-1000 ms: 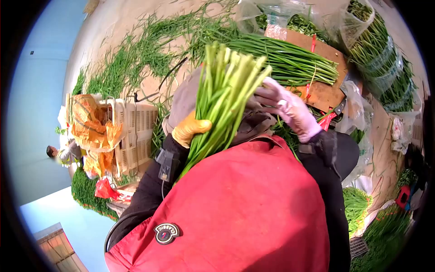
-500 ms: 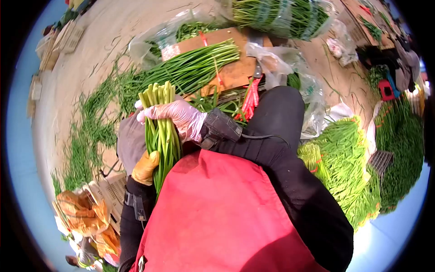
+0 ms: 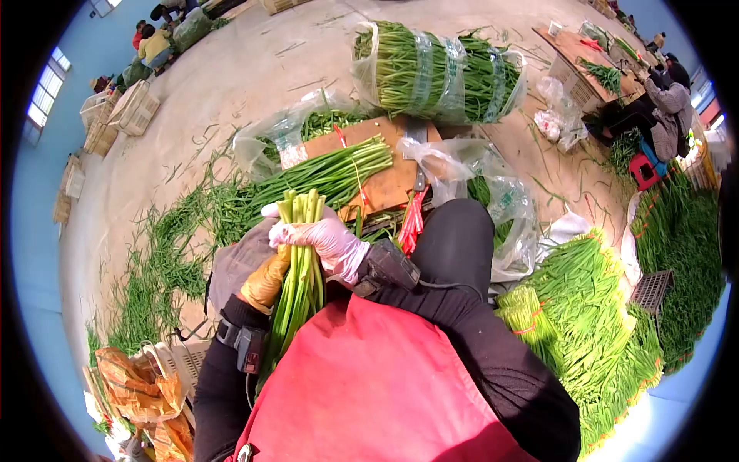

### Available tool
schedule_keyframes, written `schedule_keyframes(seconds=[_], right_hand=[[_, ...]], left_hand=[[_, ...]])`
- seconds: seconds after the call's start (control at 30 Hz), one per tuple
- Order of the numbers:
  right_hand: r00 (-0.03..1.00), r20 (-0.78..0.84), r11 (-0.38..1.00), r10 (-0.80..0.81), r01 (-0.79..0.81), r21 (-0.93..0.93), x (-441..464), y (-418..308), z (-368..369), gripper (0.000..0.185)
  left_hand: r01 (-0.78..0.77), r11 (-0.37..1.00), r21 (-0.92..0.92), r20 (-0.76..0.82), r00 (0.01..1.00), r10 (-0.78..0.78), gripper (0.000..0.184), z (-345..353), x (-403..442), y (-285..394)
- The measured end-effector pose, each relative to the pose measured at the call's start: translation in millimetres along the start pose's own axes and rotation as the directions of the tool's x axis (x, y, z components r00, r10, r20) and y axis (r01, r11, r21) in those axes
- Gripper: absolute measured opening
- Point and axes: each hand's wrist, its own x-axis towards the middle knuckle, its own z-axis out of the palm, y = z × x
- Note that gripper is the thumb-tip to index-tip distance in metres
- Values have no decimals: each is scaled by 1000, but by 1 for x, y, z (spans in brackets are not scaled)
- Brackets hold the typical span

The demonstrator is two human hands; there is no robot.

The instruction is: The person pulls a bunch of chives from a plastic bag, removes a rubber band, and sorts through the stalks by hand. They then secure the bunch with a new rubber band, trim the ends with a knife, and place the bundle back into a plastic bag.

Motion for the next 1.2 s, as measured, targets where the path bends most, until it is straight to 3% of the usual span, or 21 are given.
schedule_keyframes(seconds=[0.03,0.07,0.1,0.2,0.27,0.3,0.37,0.43,0.5,0.6,0.7,0.73,0.77,0.83,0.87,0.9,0.93,1.03,1.07,1.17,1.2], right_hand=[[999,-35,1000,-15,14,-17,-3,-7,5,47],[999,-32,999,-18,19,33,-8,-20,7,44],[983,-2,980,-184,183,-72,-4,-31,2,46],[927,-36,917,-373,362,-167,-20,-103,2,52],[877,16,854,-480,472,-221,-36,-154,-9,53],[804,42,786,-592,589,-191,-42,-178,-9,47],[675,-46,625,-736,653,-427,-69,-217,9,47],[647,95,564,-757,719,-406,-89,-255,13,47],[587,275,496,-761,800,-337,-94,-283,13,44],[550,291,362,-783,783,-506,-86,-288,44,47],[509,300,222,-807,731,-645,-59,-254,93,44],[519,415,127,-747,724,-678,-44,-251,92,41],[574,326,117,-751,602,-790,-33,-230,106,41],[530,565,49,-632,755,-654,-15,-192,131,41],[563,537,126,-628,755,-644,-7,-179,144,40],[605,495,205,-623,738,-643,-3,-166,154,40],[641,403,314,-653,713,-626,1,-152,155,39],[590,456,279,-666,765,-580,22,-135,167,34],[549,523,78,-652,735,-674,27,-132,171,38],[606,566,50,-559,707,-706,56,-127,153,26],[791,352,542,-500,603,-586,57,-121,167,33]], left_hand=[[64,986,-157,29,998,-60,60,11,-2,2],[14,997,-75,30,999,-11,55,21,-7,11],[33,988,-148,71,997,-23,47,29,-19,17],[-68,963,261,161,987,26,34,4,-41,14],[-38,897,440,147,989,-31,42,-12,-59,15],[-13,868,497,125,991,-57,42,-17,-68,16],[163,741,651,-54,984,-168,43,-32,-80,21],[385,664,641,-284,923,-261,44,-54,-86,29],[80,731,677,-264,954,140,46,-82,-91,41],[-282,760,585,-255,826,503,59,-61,-94,88],[-504,549,667,-57,700,712,69,11,-81,131],[-519,382,764,56,644,763,75,31,-76,143],[-570,218,792,200,580,790,89,48,-74,149],[-721,107,685,375,475,796,119,72,-51,158],[-761,164,628,352,466,811,129,86,-45,160],[-743,-119,659,452,265,851,134,88,-24,157],[-781,-84,619,419,238,876,134,96,-13,153],[-929,74,362,291,188,938,131,96,3,150],[-950,142,277,261,216,941,127,93,8,145],[-950,190,247,233,248,940,111,82,9,145],[-941,241,240,177,286,942,96,75,11,143]])
